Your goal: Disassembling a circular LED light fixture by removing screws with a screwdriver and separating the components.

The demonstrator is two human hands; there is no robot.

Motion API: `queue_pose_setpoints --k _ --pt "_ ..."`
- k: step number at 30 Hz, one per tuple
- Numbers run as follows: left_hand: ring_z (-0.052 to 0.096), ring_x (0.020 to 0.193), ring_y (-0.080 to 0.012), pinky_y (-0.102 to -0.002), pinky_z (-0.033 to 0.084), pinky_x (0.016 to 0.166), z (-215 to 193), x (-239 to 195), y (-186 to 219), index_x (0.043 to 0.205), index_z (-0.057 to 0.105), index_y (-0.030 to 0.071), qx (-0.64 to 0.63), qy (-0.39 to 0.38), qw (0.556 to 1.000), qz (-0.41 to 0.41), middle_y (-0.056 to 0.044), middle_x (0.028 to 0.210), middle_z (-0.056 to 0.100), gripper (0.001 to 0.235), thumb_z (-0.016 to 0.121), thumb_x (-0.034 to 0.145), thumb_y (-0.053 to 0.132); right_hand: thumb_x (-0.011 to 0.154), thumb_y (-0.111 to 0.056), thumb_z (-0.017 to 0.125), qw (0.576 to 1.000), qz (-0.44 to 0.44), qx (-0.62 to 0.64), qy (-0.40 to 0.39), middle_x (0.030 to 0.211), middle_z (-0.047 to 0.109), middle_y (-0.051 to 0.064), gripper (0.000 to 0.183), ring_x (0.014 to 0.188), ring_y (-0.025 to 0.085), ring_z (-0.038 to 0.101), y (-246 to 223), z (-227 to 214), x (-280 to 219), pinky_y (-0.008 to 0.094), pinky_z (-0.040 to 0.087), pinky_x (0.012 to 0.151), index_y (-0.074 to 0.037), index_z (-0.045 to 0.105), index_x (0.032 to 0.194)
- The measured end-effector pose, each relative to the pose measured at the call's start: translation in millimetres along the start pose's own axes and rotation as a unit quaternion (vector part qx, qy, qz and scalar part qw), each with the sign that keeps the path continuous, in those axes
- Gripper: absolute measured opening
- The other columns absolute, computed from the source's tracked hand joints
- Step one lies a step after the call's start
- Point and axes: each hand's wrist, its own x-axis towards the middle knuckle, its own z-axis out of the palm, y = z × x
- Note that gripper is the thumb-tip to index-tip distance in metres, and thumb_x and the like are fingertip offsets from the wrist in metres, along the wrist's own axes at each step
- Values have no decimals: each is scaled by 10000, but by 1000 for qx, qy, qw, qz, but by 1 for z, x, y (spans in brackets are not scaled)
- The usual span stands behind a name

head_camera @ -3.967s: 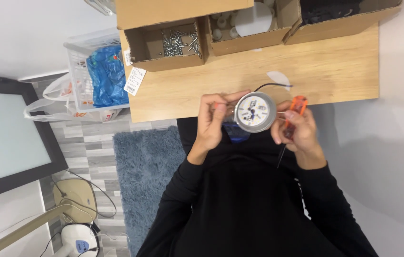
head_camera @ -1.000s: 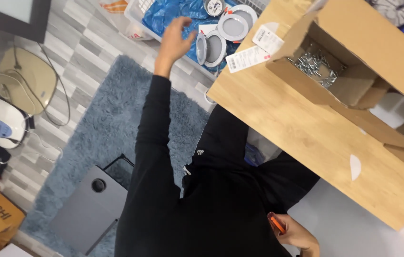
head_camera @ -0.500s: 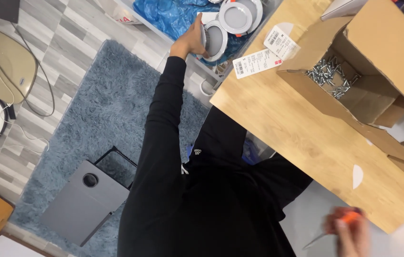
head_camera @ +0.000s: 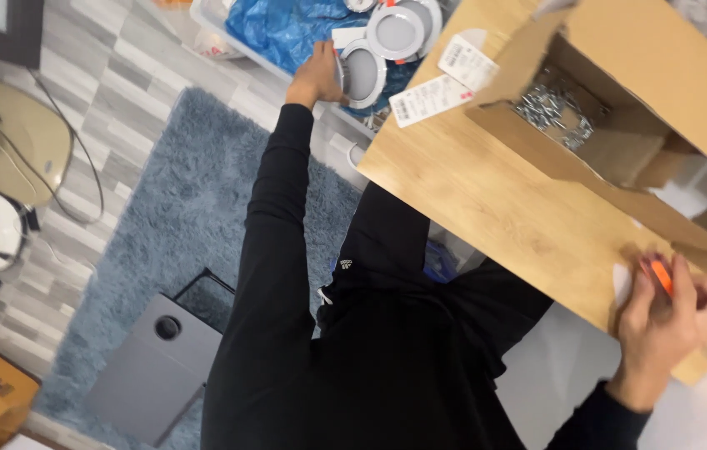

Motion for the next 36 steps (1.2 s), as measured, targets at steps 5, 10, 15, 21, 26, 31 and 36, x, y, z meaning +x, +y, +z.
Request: queue_pose_setpoints --k 5,10,15,21,26,31,36 --pt "613 1236 -599 -659 550 975 1 -1 -13 1647 231 -43 -15 65 995 76 -268 1629 262 1321 1124 716 240 1137 235 864 999 -25 -7 23 1336 506 340 316 1117 496 622 13 12 6 538 595 946 244 836 1451" --pt "595 1266 -438 -472 539 1100 -1 5 -44 1598 409 -42 -61 182 968 164 -227 1454 363 974 926 788 114 1133 239 831 997 -45 52 39 1334 585 382 273 1232 501 635 5 10 14 584 601 1095 211 787 1401" --pt "569 1229 -443 -434 495 1082 5 20 -65 1119 753 45 7 174 974 146 -215 1150 602 524 910 686 295 1197 136 854 997 -32 44 54 1358 636 336 206 1230 486 653 4 5 17 559 556 1116 184 818 1394" --pt "581 1126 -426 -489 510 979 17 11 -47 1154 563 47 -3 171 984 53 -217 1115 644 884 1067 521 402 1149 55 807 997 -18 42 61 1349 669 297 206 1235 459 668 -1 -5 20 538 542 1108 94 800 1351" --pt "625 821 -556 -638 491 730 22 26 -23 1051 517 5 49 295 938 177 -257 872 672 550 861 746 306 1144 4 824 997 -13 23 75 1318 693 227 172 1192 414 671 3 -5 17 519 509 1084 29 811 1314" --pt "678 1016 -581 -631 597 874 -4 6 -4 1146 622 -9 72 283 937 192 -297 1141 615 663 1015 636 148 1065 -13 863 984 -34 53 168 1244 757 147 159 1089 365 718 14 -1 12 440 519 1014 -60 868 1217" --pt "653 1070 -522 -566 529 979 -82 -105 80 1204 634 -19 81 383 881 267 -279 1177 620 625 895 639 -72 1040 61 839 972 -30 114 203 1221 762 162 190 1070 389 719 4 4 8 465 537 1003 -28 862 1206"
